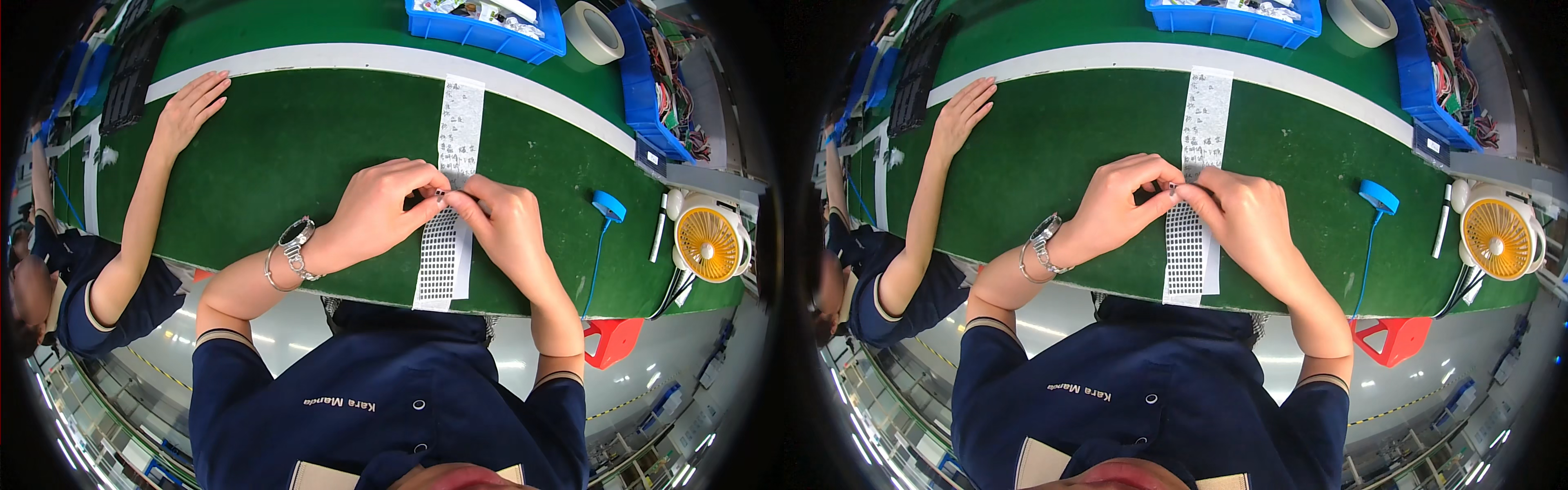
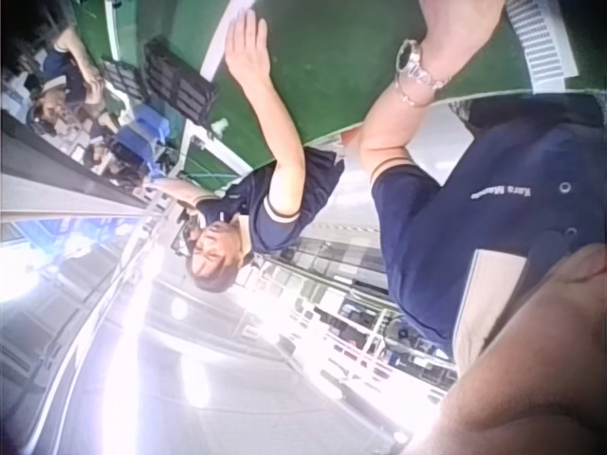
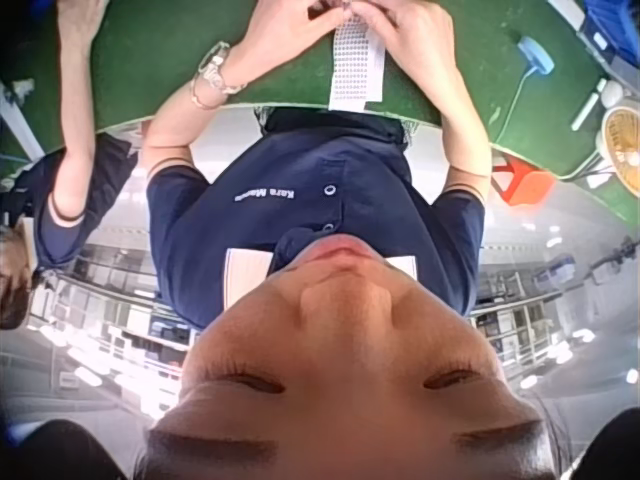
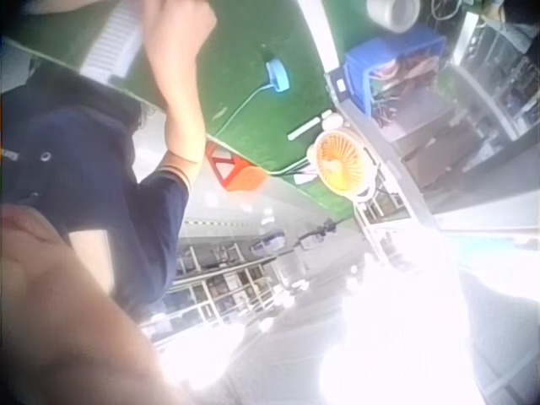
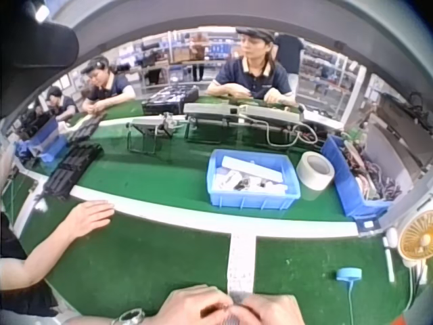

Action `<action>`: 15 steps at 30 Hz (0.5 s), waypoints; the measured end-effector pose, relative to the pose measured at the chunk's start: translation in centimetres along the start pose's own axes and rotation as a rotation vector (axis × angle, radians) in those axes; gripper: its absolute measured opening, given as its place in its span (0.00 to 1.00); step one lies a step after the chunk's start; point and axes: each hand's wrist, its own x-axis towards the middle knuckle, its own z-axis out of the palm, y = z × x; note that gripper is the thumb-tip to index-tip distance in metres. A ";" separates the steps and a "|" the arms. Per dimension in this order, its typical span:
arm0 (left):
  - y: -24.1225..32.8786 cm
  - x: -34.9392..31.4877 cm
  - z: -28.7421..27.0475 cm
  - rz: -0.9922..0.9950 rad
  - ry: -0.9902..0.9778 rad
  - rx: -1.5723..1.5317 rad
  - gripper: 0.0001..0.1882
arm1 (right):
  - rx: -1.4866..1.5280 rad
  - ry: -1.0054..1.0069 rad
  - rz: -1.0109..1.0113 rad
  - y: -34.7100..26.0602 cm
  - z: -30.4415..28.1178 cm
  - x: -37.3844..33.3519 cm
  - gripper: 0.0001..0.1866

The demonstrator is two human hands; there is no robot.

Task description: Inspecting small strips with a grid pattern and writing notes on a tape surface at a factory workbench.

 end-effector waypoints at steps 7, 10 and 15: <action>0.4 -0.1 -0.3 -0.081 -0.022 -0.134 0.05 | 0.039 0.036 -0.029 -0.3 -0.3 0.1 0.10; 0.3 -0.1 -0.2 -0.084 -0.008 -0.167 0.05 | 0.010 0.029 -0.064 -0.3 -0.2 0.0 0.09; 0.4 -0.1 -0.3 -0.095 0.017 -0.220 0.04 | 0.030 0.053 -0.090 -0.3 -0.2 0.0 0.08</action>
